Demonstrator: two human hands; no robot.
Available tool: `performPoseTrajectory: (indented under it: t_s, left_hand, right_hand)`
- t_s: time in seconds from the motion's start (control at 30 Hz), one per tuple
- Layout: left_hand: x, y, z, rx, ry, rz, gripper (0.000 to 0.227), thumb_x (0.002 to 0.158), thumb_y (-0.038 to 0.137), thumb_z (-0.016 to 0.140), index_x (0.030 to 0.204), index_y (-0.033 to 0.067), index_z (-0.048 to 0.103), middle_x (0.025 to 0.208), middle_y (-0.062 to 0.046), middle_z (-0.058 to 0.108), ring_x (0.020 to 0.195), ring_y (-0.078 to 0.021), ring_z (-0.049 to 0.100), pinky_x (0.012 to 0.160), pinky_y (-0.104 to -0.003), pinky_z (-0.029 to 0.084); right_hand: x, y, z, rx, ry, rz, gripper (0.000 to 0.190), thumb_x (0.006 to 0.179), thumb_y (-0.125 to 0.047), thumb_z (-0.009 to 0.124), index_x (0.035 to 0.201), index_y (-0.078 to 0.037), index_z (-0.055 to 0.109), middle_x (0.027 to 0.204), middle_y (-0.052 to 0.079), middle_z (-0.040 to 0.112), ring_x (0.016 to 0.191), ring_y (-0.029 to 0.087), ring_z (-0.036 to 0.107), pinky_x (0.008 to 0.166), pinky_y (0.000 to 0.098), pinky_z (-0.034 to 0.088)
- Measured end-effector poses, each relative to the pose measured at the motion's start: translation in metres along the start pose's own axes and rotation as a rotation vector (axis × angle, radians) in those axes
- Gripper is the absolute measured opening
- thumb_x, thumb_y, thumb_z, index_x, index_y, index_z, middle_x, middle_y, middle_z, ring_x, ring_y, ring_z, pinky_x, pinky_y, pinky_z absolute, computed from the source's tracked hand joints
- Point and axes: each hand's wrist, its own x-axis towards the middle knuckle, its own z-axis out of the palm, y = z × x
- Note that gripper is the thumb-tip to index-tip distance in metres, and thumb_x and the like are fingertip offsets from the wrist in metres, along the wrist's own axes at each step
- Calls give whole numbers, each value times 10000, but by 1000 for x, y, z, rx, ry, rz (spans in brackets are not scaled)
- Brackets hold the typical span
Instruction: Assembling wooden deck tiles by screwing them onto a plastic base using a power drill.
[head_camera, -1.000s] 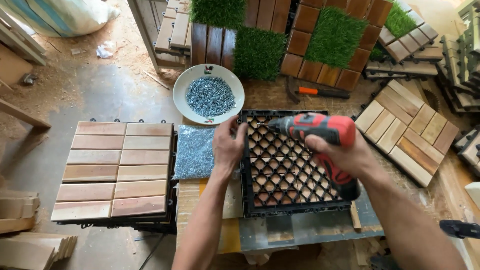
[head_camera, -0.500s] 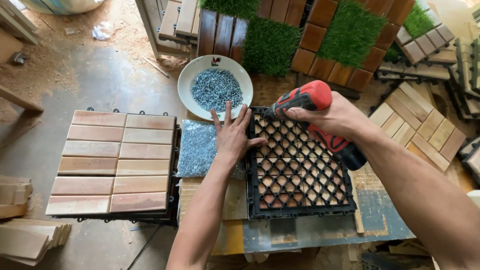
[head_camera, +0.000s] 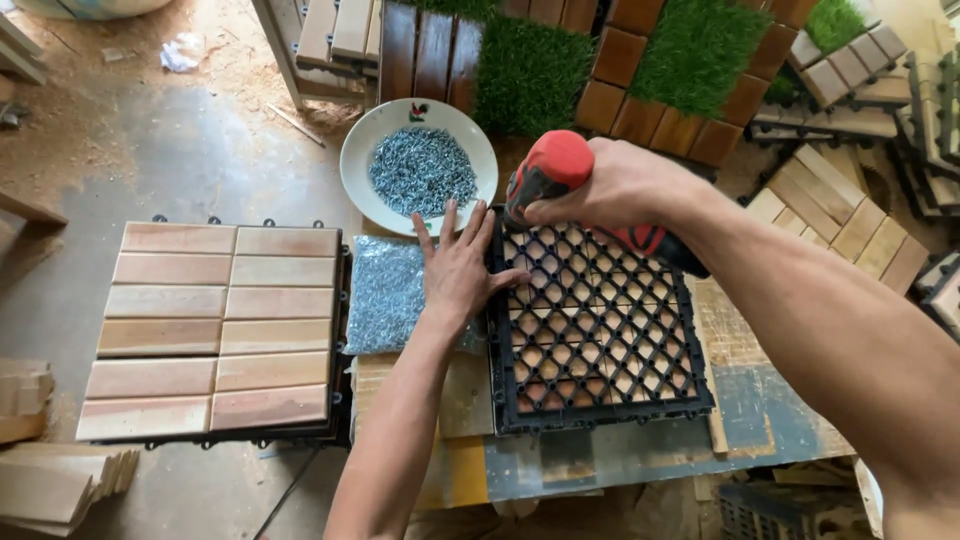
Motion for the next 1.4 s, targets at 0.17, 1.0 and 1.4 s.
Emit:
performPoseTrajectory:
  t_s: [0.17, 1.0, 1.4]
  left_hand:
    - [-5, 2, -6, -21, -4, -2, 1042, 777, 792, 627, 1596, 203, 365, 1692, 42, 285, 1586, -317, 110, 1239, -695, -120]
    - [102, -88, 13, -214, 313, -125, 238, 965, 443, 711, 988, 222, 796, 898, -23, 633, 864, -258, 636, 817, -386, 538]
    - [80, -57, 2, -633, 468, -302, 125, 909, 285, 761, 982, 184, 764, 819, -20, 748, 817, -217, 733, 743, -373, 570]
  right_hand:
    - [6, 1, 2, -15, -3, -12, 566, 664, -592, 838, 1018, -153, 795, 906, 154, 759, 953, 295, 730, 926, 389, 532]
    - [-14, 32, -6, 170, -8, -36, 545, 635, -499, 878, 1056, -170, 770, 999, 168, 779, 1045, 303, 741, 962, 406, 543]
    - [-2, 43, -4, 80, -10, -125, 565, 640, -544, 868, 1098, -229, 763, 1046, 125, 779, 1077, 317, 729, 954, 429, 544]
